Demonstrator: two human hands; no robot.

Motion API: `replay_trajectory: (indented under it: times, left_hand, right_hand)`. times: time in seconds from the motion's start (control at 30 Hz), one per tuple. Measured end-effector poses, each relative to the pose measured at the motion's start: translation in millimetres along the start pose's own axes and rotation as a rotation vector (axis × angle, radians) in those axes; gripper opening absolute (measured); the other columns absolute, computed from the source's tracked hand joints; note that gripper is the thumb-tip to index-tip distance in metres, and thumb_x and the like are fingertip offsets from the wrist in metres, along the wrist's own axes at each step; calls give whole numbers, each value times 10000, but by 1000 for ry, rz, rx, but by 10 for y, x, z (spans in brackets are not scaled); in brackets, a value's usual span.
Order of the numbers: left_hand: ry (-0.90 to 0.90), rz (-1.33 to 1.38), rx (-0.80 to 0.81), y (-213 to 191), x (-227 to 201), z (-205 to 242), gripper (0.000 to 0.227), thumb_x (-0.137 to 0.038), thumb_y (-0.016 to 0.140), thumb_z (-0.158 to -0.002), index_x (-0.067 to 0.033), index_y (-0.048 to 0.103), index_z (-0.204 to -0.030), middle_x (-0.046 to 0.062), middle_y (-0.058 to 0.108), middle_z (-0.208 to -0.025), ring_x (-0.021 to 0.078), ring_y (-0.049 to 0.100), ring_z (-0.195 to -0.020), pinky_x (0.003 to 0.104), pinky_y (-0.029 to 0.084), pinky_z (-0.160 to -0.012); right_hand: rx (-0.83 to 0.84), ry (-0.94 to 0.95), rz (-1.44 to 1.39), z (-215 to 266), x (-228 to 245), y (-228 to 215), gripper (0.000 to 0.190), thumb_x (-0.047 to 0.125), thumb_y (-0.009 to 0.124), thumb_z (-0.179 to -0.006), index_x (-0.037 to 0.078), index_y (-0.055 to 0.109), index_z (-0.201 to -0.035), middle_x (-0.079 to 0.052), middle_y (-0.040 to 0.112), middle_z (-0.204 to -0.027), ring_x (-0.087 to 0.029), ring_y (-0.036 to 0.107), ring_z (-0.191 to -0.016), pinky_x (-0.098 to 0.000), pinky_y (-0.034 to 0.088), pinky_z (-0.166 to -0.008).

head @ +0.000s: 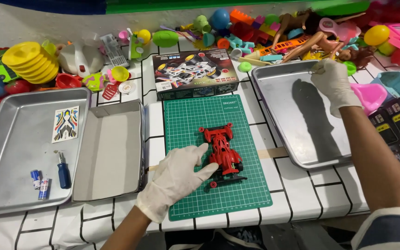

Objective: The person assembles a toy car chassis on a green cutting mat. They attach wheels to the black frame, then place a red body shell over the chassis and secure it with small red fasteners.

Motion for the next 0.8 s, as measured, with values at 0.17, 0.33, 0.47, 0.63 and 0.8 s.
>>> replay_trajectory:
  times: [0.17,0.33,0.47,0.63,0.8]
  left_hand:
    - [374,-47,-379,372,330,-126,682,-562,414,-1012,-115,449,-1526,21,537,-790,204,506,-650,387,462,-615]
    - [609,-122,-719,393,229,-151,674,-547,259,-1093,-88,399,-1567,31,465,-821,184,440,-653,343,406,-548]
    - [627,206,-375,468,305,-200,578,-511,435,-1045,-198,497,-1527,65,493,-1124,174,556,-780,323,528,-609]
    - [495,349,-237,548,391,-280,527,-477,578,-967,-307,606,-1465,42,542,-1061,288,634,-901,418,564,-841]
    - [662,266,-392,590,403,-268,447,-218,606,-1039,-246,564,-1483,31,494,-1055,146,505,-713,295,492,-647]
  right_hand:
    - [-130,90,-310,580,1077,-711,286,-71,643,-810,48,698,-1065,-95,715,-985,-182,693,-867,-299,610,-738]
    - [11,259,-738,1493,2210,-1207,312,-144,592,-892,27,612,-1153,-87,663,-967,-150,662,-840,-262,614,-793]
    - [245,460,-832,2194,2795,-1293,323,-72,688,-865,-4,675,-1181,-156,745,-1083,-223,724,-994,-315,610,-982]
    - [412,466,-1049,2722,2746,-881,426,-186,688,-747,-119,692,-1168,-295,772,-945,-356,746,-845,-502,629,-858]
    - [495,165,-1085,3053,2536,-504,411,-70,723,-833,-22,672,-1238,-186,791,-1153,-242,790,-1045,-330,626,-998]
Point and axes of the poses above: each hand's wrist, its own z-axis away from the middle knuckle, its own y-axis out of the palm, x = y × z, the point moved 3 cm from there along -z, towards the middle knuckle
